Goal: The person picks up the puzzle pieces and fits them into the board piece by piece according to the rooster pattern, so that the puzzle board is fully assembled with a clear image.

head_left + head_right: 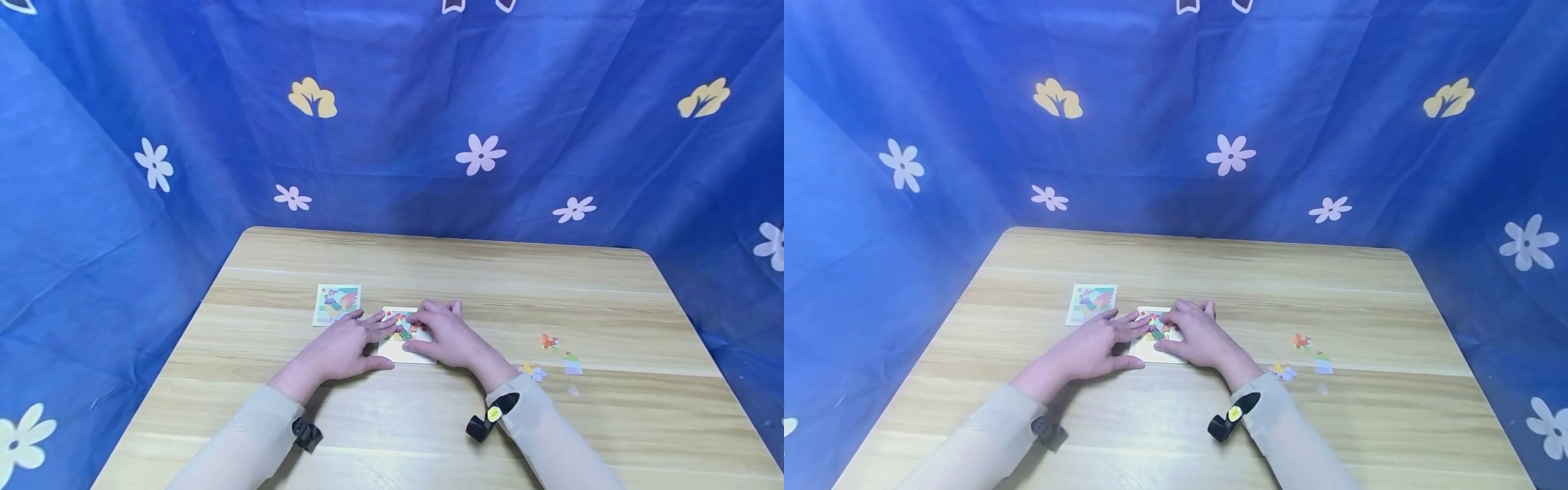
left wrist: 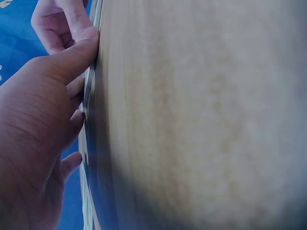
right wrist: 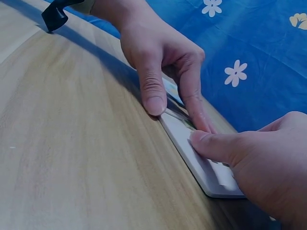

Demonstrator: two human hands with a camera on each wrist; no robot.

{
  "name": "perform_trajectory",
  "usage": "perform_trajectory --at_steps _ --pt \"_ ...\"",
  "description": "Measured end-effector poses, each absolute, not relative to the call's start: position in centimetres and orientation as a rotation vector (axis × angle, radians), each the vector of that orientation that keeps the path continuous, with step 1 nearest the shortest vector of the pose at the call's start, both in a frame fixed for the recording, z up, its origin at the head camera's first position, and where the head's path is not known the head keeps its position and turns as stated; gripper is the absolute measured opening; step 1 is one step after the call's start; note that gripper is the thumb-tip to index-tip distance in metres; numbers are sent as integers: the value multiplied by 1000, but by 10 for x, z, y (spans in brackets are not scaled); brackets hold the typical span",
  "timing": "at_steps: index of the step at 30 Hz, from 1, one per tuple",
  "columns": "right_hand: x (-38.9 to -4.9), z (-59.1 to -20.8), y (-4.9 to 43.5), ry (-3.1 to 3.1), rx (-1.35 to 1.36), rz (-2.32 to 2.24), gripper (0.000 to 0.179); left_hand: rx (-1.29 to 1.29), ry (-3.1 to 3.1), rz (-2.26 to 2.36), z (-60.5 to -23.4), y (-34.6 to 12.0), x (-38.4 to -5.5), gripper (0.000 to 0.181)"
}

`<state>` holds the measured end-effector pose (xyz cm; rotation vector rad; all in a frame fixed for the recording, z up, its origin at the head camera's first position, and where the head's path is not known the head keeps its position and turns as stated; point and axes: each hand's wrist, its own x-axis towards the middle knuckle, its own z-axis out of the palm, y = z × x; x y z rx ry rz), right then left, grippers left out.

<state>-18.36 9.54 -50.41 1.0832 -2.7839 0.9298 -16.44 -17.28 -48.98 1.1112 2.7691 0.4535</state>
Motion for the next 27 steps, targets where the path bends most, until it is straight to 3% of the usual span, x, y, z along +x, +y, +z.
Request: perform_trajectory --at_steps 10,27 --pt "-181 -506 95 -2830 1052 903 57 1095 2766 458 -488 -172 -163 76" --pt "-187 -491 91 -2969 1018 873 56 1063 2760 435 -483 -170 -162 77"
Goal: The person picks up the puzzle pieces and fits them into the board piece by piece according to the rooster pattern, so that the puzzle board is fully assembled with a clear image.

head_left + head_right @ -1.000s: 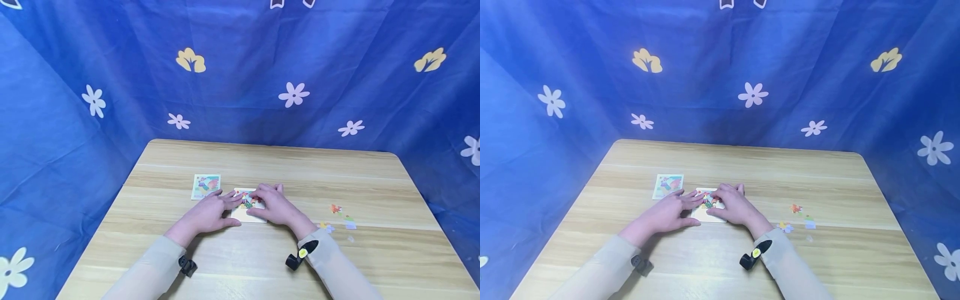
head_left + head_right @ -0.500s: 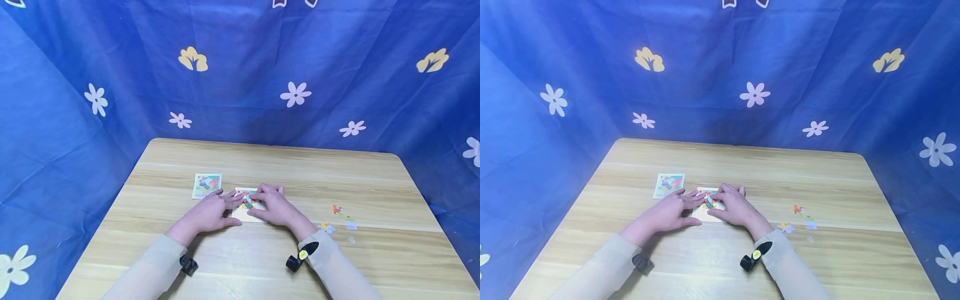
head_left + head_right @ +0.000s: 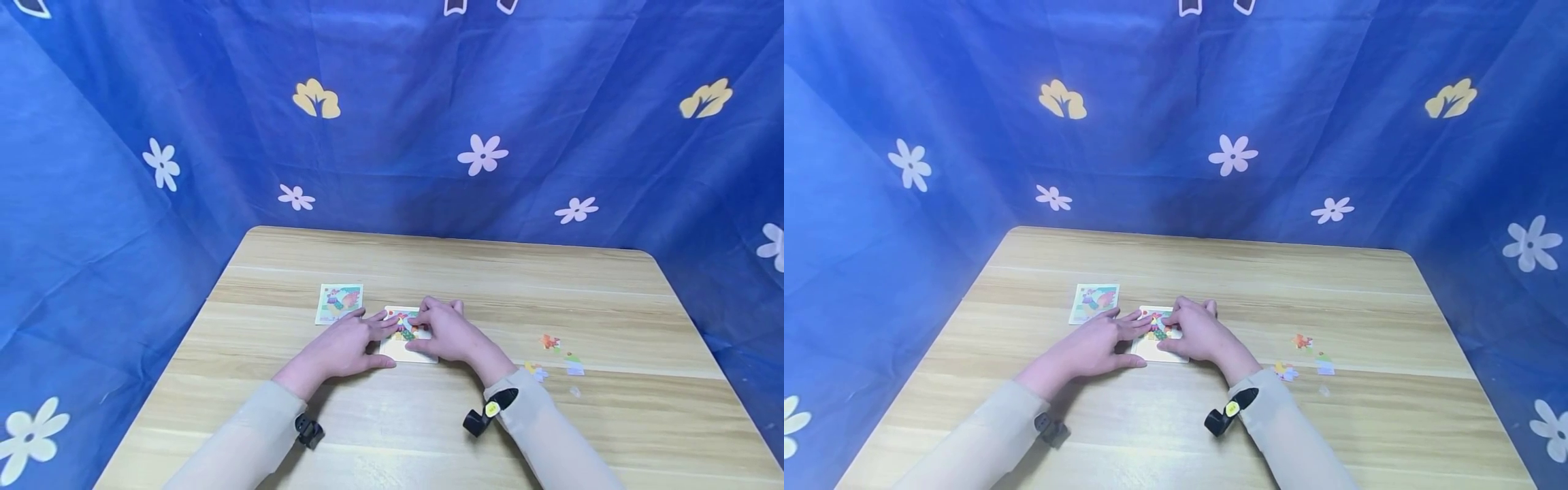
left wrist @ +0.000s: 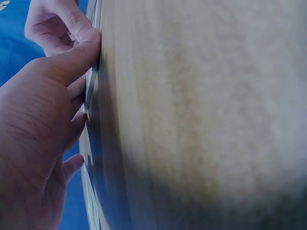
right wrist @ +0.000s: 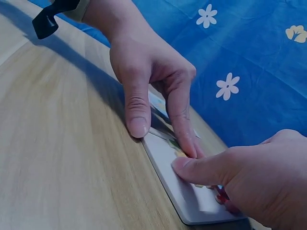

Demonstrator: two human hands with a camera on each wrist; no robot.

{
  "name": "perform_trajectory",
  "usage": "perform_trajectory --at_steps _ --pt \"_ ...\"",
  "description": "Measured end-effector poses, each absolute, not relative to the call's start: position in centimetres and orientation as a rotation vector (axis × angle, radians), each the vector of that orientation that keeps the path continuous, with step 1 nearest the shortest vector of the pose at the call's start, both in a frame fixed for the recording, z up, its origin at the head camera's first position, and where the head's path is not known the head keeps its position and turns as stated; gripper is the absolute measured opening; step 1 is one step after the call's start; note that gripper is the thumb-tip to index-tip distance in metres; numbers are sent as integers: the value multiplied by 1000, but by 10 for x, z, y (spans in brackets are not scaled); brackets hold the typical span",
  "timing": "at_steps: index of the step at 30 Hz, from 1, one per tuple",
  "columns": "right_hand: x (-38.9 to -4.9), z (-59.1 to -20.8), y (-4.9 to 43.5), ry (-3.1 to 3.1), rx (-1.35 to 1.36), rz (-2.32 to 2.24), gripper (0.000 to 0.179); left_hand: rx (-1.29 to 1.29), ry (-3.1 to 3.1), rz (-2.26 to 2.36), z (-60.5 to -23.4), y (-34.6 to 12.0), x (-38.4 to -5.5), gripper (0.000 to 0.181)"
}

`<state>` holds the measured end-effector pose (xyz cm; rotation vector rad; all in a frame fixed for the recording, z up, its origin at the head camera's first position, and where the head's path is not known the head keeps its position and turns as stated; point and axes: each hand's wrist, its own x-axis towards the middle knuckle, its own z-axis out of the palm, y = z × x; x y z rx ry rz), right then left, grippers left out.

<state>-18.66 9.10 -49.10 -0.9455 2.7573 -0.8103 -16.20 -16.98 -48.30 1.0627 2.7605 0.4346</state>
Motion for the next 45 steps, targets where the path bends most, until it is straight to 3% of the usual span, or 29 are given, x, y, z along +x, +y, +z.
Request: perform_trajectory --at_steps 35,45 --pt "-179 -504 92 2849 -1058 -888 51 1067 2767 434 -489 -171 -162 77" --pt "-185 -507 90 2803 -981 -952 51 1056 2764 450 -487 -170 -161 77"
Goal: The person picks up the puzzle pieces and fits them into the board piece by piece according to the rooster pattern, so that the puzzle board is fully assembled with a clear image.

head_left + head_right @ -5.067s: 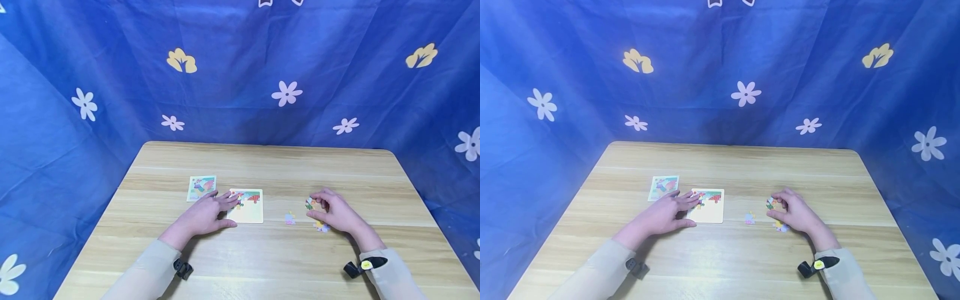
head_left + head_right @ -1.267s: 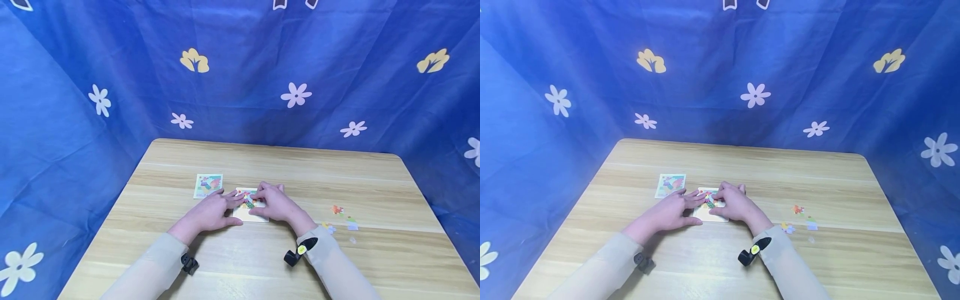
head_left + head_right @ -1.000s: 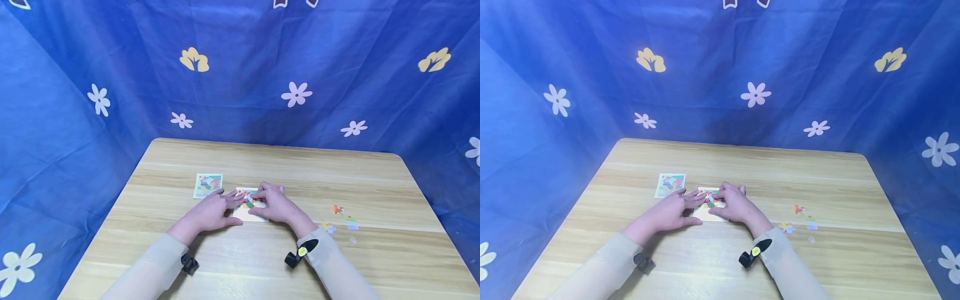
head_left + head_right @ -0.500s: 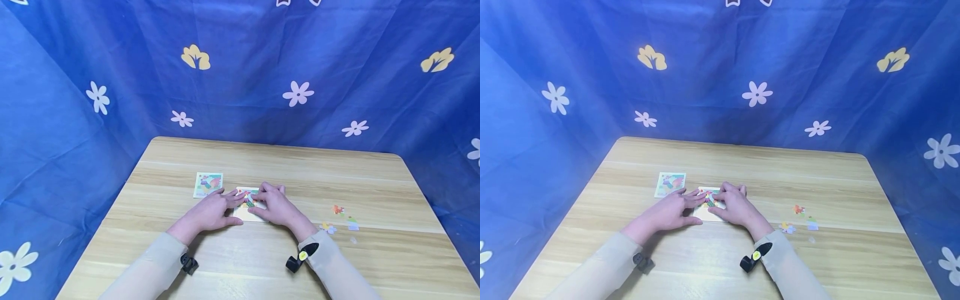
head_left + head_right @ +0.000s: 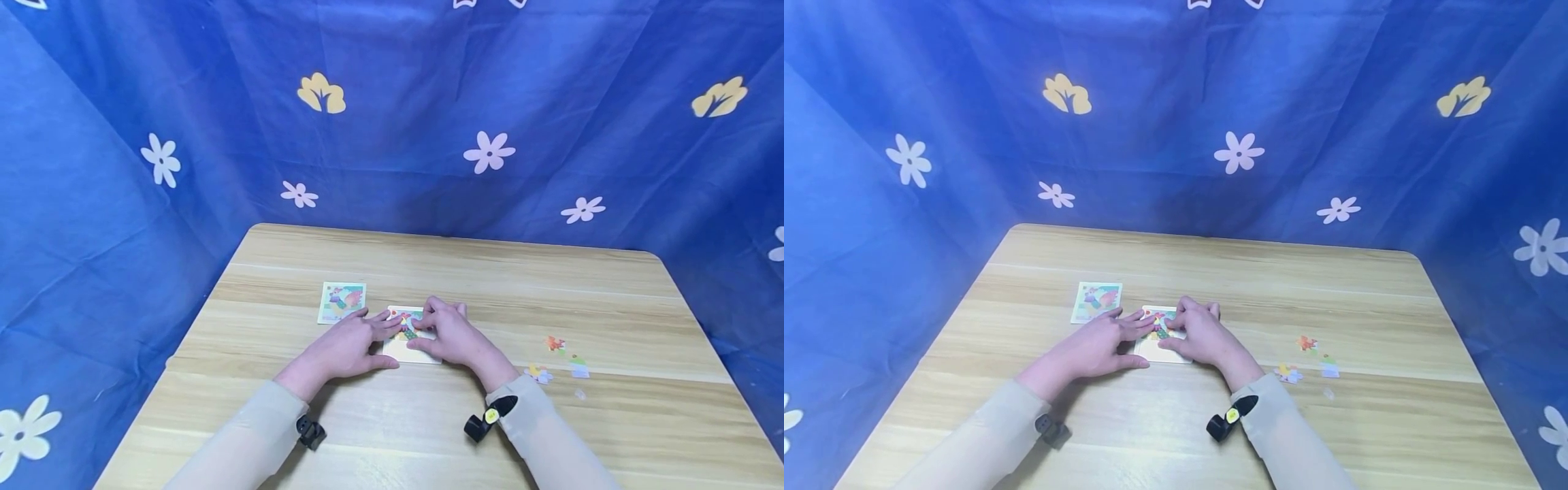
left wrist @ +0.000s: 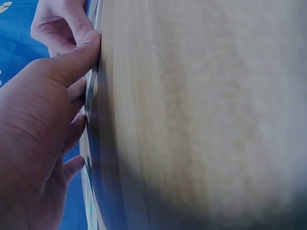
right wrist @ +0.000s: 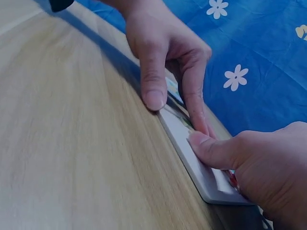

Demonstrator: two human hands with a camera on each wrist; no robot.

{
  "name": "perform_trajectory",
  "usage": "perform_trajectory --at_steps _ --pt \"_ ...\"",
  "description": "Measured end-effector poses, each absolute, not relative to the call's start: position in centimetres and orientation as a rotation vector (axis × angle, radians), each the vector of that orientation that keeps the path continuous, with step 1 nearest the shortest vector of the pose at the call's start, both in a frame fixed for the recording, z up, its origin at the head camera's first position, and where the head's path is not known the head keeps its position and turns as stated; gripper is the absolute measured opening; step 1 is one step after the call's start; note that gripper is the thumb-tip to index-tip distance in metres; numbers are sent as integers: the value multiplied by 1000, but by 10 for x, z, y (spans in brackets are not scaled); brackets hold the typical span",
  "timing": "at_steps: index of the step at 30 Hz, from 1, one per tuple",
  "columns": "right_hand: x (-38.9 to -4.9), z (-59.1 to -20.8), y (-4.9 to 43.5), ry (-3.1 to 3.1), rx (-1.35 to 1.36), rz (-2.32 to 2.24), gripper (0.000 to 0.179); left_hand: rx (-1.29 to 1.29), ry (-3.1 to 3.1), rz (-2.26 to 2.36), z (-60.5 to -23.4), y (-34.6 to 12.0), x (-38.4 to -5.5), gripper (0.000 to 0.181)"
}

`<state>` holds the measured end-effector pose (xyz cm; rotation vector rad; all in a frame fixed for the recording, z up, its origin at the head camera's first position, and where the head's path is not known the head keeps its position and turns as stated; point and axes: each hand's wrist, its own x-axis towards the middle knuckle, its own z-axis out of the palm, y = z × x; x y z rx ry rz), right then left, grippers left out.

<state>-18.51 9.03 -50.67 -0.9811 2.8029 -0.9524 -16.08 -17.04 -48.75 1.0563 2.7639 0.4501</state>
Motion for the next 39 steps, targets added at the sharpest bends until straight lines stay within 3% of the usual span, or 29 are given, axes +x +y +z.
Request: perform_trajectory --at_steps 13,39 --pt "-190 -515 101 2737 -1155 -1081 46 1060 2768 455 -487 -170 -160 76" --pt "-189 -515 103 2757 -1117 -1050 46 1175 2792 324 -479 -165 -159 77"
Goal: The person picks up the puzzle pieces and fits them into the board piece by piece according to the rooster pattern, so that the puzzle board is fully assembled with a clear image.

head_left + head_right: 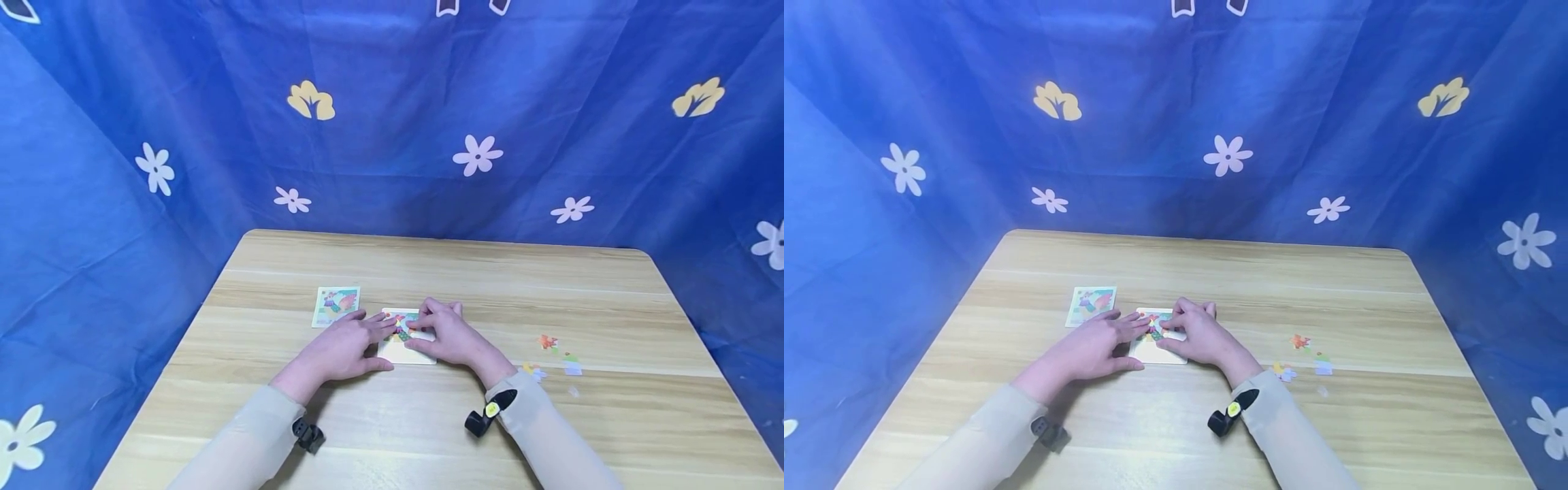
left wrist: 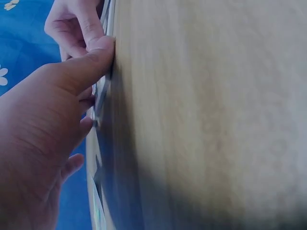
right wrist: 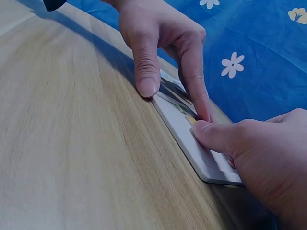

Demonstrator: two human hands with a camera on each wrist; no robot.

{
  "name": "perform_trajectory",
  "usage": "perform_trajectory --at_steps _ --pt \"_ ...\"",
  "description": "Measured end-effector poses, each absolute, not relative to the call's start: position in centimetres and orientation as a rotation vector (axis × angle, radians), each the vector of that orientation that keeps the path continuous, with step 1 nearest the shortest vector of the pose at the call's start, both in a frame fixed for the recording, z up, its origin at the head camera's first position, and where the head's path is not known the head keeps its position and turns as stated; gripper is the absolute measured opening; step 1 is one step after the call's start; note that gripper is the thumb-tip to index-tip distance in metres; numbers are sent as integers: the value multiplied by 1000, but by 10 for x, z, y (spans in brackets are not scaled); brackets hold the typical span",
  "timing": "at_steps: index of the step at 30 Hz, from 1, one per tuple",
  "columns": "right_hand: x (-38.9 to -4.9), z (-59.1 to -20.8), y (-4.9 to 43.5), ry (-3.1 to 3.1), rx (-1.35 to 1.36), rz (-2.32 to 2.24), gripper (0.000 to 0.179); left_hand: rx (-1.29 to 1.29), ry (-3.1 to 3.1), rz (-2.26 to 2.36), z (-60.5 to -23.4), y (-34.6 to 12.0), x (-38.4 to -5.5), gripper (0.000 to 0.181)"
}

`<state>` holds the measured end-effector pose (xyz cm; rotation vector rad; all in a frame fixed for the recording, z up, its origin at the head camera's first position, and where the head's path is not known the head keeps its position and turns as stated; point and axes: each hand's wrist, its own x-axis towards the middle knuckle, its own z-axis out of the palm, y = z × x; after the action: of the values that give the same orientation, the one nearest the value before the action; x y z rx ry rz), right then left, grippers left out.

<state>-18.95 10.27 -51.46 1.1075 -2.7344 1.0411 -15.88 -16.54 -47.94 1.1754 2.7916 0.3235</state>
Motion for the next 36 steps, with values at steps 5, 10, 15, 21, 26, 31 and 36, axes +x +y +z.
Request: perform_trajectory --at_steps 5,10,15,21,26,31,36 --pt "-190 -514 106 -2741 1096 1038 47 1231 2782 311 -477 -156 -159 78" --pt "-191 -510 112 -2742 1108 1089 47 1237 2764 336 -478 -150 -159 76" --pt "-187 -497 131 -2688 1104 1203 38 1222 2776 316 -480 -150 -161 73" --pt "-177 -480 176 -2662 1032 1158 37 1220 2770 308 -481 -150 -163 71" --pt "-167 -475 225 -2669 946 1101 33 1218 2769 305 -481 -152 -163 71" --pt "-161 -479 272 -2685 856 1067 29 1219 2779 309 -479 -152 -162 72" --pt "-155 -489 306 -2723 771 1037 28 1231 2775 316 -479 -151 -161 71"
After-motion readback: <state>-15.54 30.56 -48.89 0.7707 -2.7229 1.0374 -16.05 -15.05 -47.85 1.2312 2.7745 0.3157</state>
